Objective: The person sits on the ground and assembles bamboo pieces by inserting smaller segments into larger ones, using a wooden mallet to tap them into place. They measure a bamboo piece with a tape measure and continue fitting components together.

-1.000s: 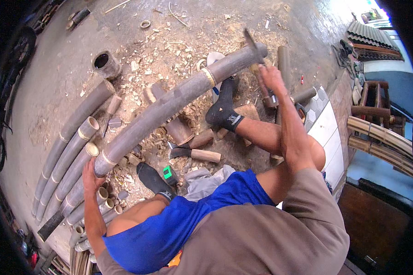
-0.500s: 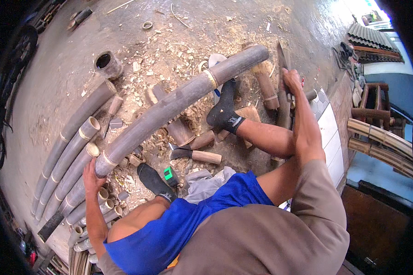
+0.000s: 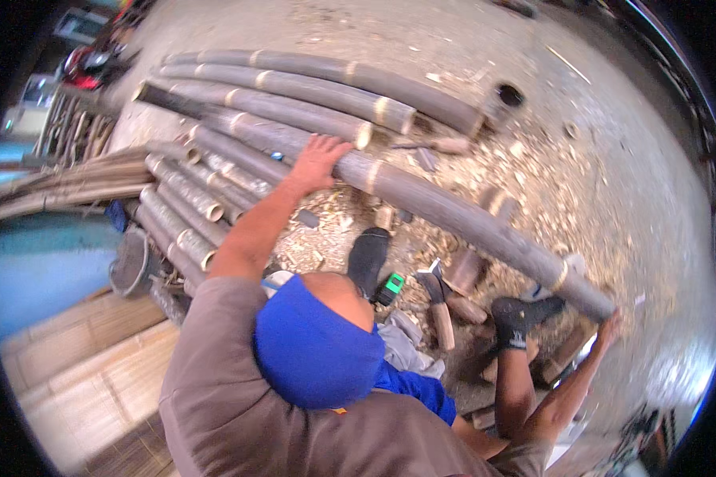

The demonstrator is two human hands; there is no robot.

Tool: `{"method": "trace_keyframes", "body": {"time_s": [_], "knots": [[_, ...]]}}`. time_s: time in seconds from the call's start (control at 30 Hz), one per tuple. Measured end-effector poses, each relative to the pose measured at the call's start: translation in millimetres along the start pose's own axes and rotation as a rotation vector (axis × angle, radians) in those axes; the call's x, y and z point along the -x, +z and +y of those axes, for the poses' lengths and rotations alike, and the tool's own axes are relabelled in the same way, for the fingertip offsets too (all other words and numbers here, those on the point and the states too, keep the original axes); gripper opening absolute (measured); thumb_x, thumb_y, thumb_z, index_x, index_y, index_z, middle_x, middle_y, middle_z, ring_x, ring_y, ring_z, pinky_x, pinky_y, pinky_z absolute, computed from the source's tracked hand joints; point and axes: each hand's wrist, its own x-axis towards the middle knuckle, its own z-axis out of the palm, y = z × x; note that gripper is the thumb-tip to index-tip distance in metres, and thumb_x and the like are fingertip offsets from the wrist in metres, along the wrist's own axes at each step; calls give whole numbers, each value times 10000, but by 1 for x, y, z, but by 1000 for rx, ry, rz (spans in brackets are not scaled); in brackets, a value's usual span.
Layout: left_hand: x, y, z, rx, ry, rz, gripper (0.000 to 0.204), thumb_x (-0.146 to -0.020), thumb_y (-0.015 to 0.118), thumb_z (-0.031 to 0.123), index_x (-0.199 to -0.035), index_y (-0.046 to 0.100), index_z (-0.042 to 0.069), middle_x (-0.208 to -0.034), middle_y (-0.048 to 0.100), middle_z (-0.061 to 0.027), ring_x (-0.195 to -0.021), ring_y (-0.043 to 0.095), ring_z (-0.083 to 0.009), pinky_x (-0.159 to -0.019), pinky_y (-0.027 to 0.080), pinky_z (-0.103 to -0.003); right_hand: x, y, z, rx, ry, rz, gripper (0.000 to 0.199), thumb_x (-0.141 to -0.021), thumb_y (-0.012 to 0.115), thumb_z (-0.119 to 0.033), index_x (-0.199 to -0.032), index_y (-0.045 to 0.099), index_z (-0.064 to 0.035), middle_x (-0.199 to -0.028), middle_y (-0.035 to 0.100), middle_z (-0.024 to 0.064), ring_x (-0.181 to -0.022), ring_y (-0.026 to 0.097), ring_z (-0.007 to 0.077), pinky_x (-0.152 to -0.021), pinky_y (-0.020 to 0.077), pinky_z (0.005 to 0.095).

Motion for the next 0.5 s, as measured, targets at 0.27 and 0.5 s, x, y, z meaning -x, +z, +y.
{"method": "trace_keyframes", "body": {"time_s": [0.27,0.5], "knots": [[51,72,84,481,-718,671,919,-739,835,206,-1540,386,192,-1547,388,-195,-1437,370,-421,-1230,267,-533,-8,-44,-63,-861,756,-53,810,-922,675,-589,-1386,578,66,-1311,640,250,-1163,629,384,-914,515,529],[-10,63,141,1969,-1240,703,984,-816,853,327,-1561,276,44,-1533,424,-174,-1395,421,-335,-1182,325,-481,-2,-42,-44,-936,681,-102,800,-939,661,-579,-1380,572,82,-1288,648,259,-1148,636,383,-937,510,510]]}}
